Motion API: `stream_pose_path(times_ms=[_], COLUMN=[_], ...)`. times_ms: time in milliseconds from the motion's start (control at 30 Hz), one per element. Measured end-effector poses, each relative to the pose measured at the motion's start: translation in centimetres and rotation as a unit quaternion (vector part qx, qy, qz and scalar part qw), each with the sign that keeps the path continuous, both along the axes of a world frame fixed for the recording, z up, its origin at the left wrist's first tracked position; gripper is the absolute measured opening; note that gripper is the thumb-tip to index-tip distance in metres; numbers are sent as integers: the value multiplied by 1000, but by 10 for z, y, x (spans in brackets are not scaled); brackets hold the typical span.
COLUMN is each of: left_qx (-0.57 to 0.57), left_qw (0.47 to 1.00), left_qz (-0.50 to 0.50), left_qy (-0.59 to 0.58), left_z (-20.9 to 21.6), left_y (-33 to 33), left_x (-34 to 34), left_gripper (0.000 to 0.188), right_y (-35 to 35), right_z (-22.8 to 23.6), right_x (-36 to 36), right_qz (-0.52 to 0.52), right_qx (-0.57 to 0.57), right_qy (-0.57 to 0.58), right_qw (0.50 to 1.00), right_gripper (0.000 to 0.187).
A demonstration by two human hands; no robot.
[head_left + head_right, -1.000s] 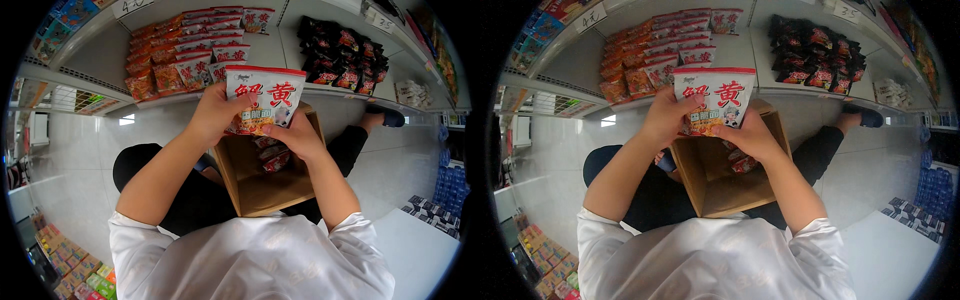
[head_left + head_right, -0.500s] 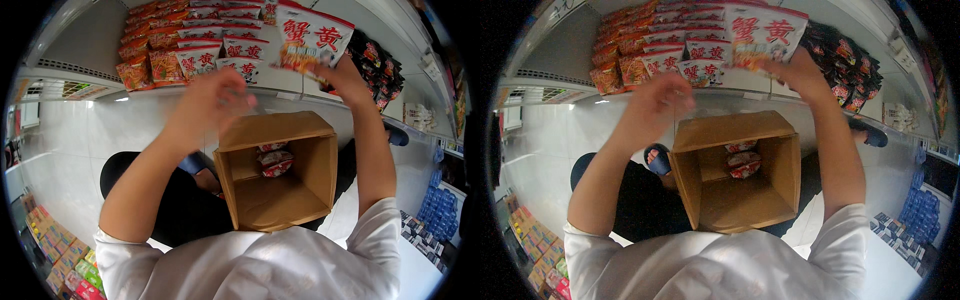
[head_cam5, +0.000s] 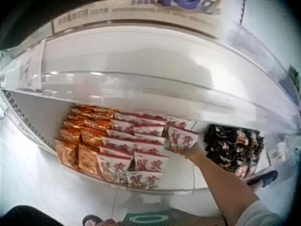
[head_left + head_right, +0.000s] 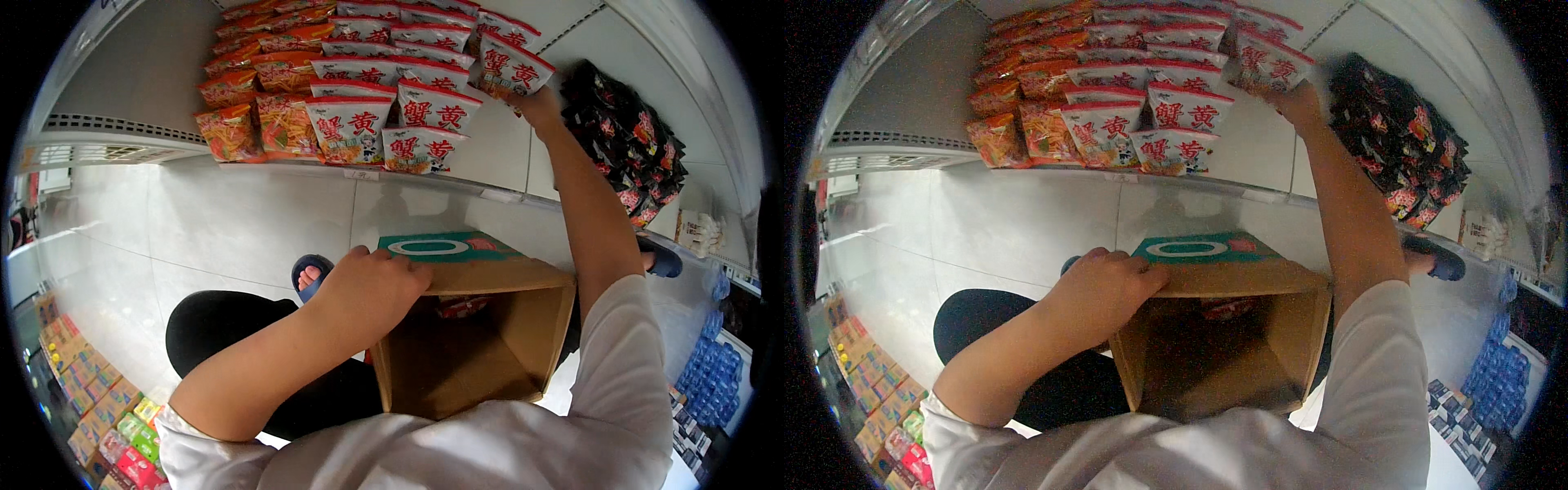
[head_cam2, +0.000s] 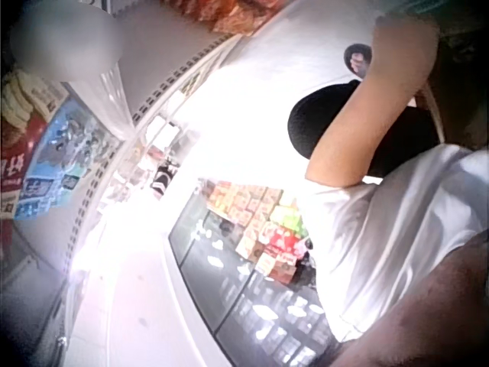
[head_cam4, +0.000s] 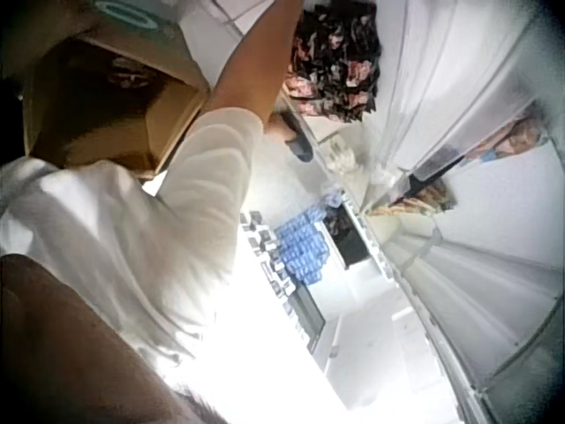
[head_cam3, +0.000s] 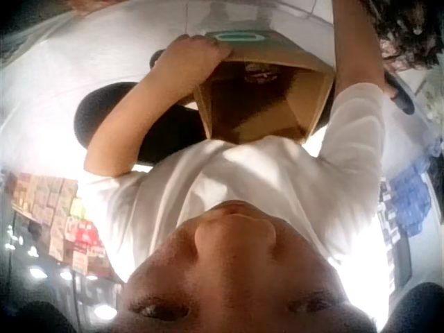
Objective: The person sits on the floor in a store aisle and restocks a shelf with packaged snacks. They repeatedly pick up individual snack packets from a cardboard box on their lap and place them onto the shelf in neat rows.
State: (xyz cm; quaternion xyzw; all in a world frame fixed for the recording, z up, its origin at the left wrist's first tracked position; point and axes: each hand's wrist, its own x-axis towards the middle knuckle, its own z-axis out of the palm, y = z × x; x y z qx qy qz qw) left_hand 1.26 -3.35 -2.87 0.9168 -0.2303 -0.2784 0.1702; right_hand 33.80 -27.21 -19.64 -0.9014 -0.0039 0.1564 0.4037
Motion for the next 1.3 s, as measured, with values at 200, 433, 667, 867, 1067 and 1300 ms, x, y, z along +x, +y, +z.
stream_pose_path(times_ms=[200, 433, 667, 867, 1067, 1300], left_qx=[-5, -20, 6, 18, 8, 19], left_qw=[999, 1000, 1000, 1000, 1000, 998], left_qz=[-16, -2, -14, -3, 13, -47], left_qy=[-37, -12, 2, -8, -11, 21], left_z=[2, -1, 1, -2, -2, -10], left_y=[4, 8, 5, -1, -12, -34], left_x=[7, 5, 8, 5, -4, -28], left_gripper=[18, 27, 26, 25, 26, 26], right_y=[-8, 0, -4, -33, -6, 1], right_z=[-59, -39, 63, 180, 175, 19], right_x=[51, 50, -31, -153, -280, -352], right_qz=[30, -139, -156, 247, 556, 387], right_qx=[20, 47, 325, 442, 47, -455], right_qy=[-150, -54, 91, 252, 311, 93], right_qw=[988, 988, 928, 825, 769, 797], right_gripper=[38, 39, 21, 18, 42, 38])
